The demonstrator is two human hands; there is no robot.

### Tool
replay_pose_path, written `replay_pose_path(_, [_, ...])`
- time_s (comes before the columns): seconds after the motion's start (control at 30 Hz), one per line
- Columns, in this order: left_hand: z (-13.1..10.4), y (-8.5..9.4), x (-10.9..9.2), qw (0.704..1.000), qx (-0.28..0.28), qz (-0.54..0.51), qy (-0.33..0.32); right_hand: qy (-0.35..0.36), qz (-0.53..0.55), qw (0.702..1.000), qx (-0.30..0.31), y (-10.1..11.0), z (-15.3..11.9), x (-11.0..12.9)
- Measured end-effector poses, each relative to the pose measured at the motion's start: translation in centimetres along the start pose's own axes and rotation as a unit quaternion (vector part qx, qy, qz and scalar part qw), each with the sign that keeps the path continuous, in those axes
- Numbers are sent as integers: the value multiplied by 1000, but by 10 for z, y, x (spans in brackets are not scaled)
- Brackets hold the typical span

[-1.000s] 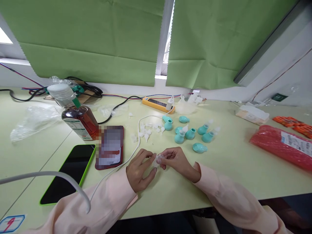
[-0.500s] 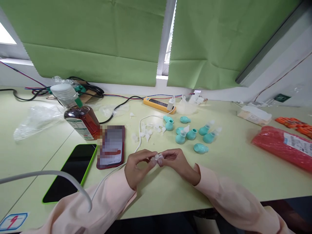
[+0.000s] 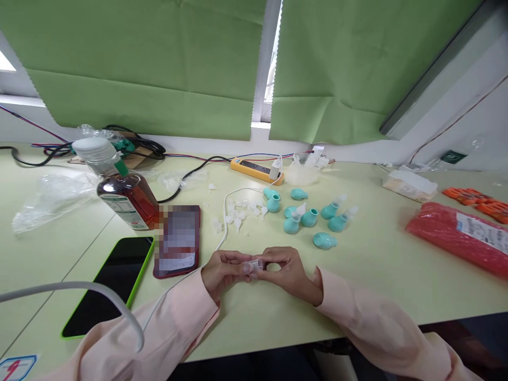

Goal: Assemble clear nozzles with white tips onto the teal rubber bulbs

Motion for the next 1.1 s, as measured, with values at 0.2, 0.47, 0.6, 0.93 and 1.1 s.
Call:
replay_pose_path(0.2, [-4,-8,5,999,33,24,15,55,-37,998,-8,1,-1,11])
replay_pose_path(0.47, [1,-3,-3,999,23,28,-14,208,-303,930,18,23,-7,58])
replay_pose_path(0.6, [2,-4,-1,999,38,-2,-1,124,-459,880,-3,80,-8,46])
replay_pose_path(0.93, [2,-5,0,1000,22,-19,11,-126,-676,715,126,119,-6,-48])
replay_pose_path(1.1, [-2,-5,-9,997,-3,56,-47,-68,-530,842,76,107,-1,-13])
Point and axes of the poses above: each hand's wrist, its own z-axis towards the middle knuckle, its own y-axis out of the back of the hand, x = y × z, the point moved 9 cm from there along z, towards the middle knuckle, and after that the axes turned 9 degrees about -z, right-handed, at the moved point
